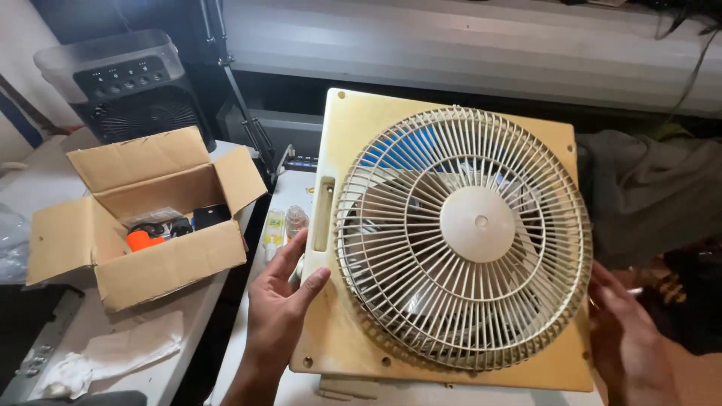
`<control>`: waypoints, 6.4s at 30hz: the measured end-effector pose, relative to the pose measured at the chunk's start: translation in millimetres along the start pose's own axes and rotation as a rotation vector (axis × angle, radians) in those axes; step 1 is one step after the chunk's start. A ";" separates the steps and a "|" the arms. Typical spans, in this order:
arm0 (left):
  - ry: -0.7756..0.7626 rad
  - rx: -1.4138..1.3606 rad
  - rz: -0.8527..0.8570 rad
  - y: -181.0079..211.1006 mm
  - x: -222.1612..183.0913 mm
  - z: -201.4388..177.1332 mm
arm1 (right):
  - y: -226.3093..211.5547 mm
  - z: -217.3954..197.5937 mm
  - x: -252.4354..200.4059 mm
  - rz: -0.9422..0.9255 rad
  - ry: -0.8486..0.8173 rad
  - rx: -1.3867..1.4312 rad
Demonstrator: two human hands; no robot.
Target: Disassembling a box fan, removing the front grille, and repairing internal wiring using a screwdriver.
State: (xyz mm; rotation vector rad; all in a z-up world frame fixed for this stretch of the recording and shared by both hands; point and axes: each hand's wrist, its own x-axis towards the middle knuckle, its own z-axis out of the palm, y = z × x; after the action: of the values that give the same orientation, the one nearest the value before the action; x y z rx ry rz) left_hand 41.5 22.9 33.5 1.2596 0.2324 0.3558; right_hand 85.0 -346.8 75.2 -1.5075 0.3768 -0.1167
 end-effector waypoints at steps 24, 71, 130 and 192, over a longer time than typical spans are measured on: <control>-0.157 0.312 0.615 66.7 83.9 41.0 | -42.5 -19.6 66.4 -0.618 -0.242 0.109; 0.201 -0.011 0.552 -34.7 400.5 124.2 | -74.2 111.3 260.3 -0.432 -0.132 -0.004; 0.409 0.575 0.331 -50.0 400.6 64.1 | 5.8 155.7 291.1 -0.320 -0.379 -0.397; -0.419 0.708 0.215 -92.0 114.6 102.1 | 103.6 91.8 90.1 -0.793 -0.199 -1.025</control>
State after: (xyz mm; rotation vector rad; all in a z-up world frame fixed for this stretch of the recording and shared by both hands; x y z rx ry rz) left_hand 196.6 -47.3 -21.7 2.0314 -0.1585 0.1834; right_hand 182.0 -280.0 -40.6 -2.5929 -0.4296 -0.4393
